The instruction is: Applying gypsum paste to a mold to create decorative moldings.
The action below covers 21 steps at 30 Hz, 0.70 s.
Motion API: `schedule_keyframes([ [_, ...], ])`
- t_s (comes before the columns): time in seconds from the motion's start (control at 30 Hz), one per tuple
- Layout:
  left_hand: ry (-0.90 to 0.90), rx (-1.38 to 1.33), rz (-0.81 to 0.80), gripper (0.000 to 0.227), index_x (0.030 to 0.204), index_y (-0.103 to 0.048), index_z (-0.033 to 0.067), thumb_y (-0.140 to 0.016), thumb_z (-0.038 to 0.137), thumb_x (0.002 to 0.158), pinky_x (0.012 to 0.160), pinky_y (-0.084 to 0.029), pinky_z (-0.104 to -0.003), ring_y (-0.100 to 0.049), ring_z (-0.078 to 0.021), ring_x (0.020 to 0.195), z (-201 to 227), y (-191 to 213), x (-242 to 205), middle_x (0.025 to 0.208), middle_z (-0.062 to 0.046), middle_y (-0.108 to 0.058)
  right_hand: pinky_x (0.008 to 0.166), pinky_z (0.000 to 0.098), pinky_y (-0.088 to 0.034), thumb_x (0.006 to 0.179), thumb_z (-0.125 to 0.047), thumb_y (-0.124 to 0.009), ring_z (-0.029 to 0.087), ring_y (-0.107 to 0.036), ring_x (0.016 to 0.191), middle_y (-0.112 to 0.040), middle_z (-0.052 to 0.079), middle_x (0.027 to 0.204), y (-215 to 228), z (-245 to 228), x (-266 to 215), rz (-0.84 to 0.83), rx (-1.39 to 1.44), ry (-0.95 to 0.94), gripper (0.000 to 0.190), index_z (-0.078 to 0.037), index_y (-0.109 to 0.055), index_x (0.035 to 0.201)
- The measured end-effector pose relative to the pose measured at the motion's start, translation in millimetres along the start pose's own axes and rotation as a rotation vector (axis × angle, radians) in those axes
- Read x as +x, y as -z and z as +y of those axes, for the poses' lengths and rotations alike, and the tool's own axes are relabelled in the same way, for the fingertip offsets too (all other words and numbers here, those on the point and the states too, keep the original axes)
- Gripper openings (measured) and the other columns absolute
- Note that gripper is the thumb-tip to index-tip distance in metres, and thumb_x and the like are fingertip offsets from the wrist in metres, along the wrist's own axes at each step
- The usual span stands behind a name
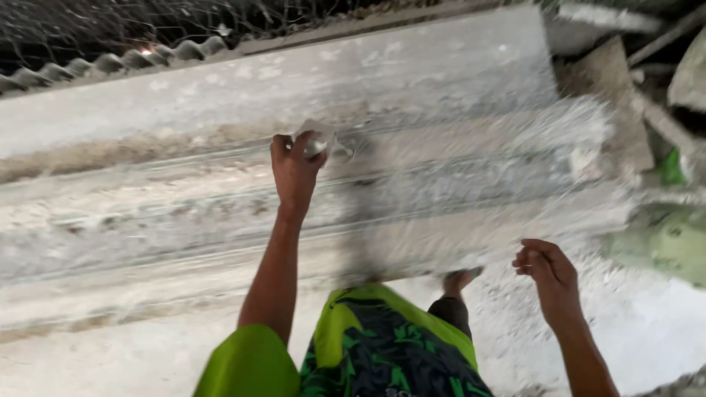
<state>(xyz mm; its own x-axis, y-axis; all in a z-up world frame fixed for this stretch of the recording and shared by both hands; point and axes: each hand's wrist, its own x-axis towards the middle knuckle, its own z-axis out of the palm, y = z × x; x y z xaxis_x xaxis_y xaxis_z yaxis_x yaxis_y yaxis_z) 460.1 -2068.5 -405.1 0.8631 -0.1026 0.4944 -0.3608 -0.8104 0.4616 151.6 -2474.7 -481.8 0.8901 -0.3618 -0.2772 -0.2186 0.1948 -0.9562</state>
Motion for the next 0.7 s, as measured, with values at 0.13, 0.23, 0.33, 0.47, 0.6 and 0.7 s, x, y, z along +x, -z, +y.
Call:
schedule_keyframes([
  [0.13, 0.002, 0.068, 0.046, 0.051, 0.119, -0.074, 0.0110, -0.093, 0.008, 0.072, 0.082, -0.053, -0.044, -0.057, -0.0321, 0.101, 95.2, -57.4, -9.7, 0.112, -0.014, -0.053, 0.083, 0.0344, -0.055, 0.112, -0.012, -0.052, 0.017, -0.063, 0.092, -0.063, 0.006, 0.099, 90.3, 32.3, 71.0, -0.149, 0.053, 0.155, 0.024, -0.001, -0.060, 0.131],
  [0.23, -0.006, 0.066, 0.077, 0.052, 0.121, -0.074, 0.0110, -0.092, 0.006, 0.072, 0.081, -0.054, -0.043, -0.057, -0.0313, 0.101, 155.1, -111.8, -5.5, 0.113, -0.014, -0.053, 0.079, 0.0329, -0.054, 0.109, -0.013, -0.049, 0.017, -0.064, 0.090, -0.065, 0.006, 0.099, 147.2, 40.2, 108.4, -0.034, 0.184, -0.012, 0.024, -0.002, -0.060, 0.128],
  [0.33, -0.043, 0.128, 0.021, 0.055, 0.120, -0.075, 0.0127, -0.093, 0.008, 0.069, 0.082, -0.054, -0.043, -0.057, -0.0319, 0.102, 206.3, -150.3, -10.2, 0.110, -0.012, -0.053, 0.078, 0.0341, -0.054, 0.109, -0.013, -0.048, 0.017, -0.063, 0.089, -0.064, 0.006, 0.099, 187.5, 25.4, 117.5, -0.127, 0.155, -0.091, 0.024, -0.001, -0.061, 0.125],
  [0.47, -0.114, 0.190, -0.011, 0.057, 0.122, -0.073, 0.0135, -0.094, 0.011, 0.069, 0.082, -0.056, -0.042, -0.057, -0.0338, 0.105, 245.6, -201.0, -17.1, 0.113, -0.012, -0.052, 0.077, 0.0333, -0.054, 0.107, -0.013, -0.049, 0.017, -0.064, 0.089, -0.065, 0.006, 0.098, 238.6, 18.5, 136.1, -0.195, 0.105, -0.142, 0.025, -0.002, -0.063, 0.125],
  [0.6, -0.191, 0.223, -0.034, 0.058, 0.122, -0.074, 0.0147, -0.094, 0.014, 0.068, 0.079, -0.059, -0.042, -0.057, -0.0348, 0.106, 293.9, -238.0, -17.4, 0.116, -0.014, -0.052, 0.078, 0.0324, -0.054, 0.107, -0.014, -0.049, 0.016, -0.065, 0.090, -0.065, 0.006, 0.099, 285.3, 33.0, 147.1, -0.162, 0.121, -0.129, 0.025, -0.003, -0.062, 0.124],
  [0.7, -0.215, 0.268, -0.079, 0.056, 0.121, -0.074, 0.0155, -0.094, 0.017, 0.068, 0.078, -0.060, -0.044, -0.058, -0.0342, 0.107, 319.4, -265.7, -21.7, 0.116, -0.013, -0.053, 0.078, 0.0324, -0.054, 0.109, -0.014, -0.051, 0.017, -0.064, 0.089, -0.064, 0.006, 0.097, 298.2, 31.5, 150.8, -0.116, 0.212, -0.141, 0.023, -0.001, -0.062, 0.124],
])
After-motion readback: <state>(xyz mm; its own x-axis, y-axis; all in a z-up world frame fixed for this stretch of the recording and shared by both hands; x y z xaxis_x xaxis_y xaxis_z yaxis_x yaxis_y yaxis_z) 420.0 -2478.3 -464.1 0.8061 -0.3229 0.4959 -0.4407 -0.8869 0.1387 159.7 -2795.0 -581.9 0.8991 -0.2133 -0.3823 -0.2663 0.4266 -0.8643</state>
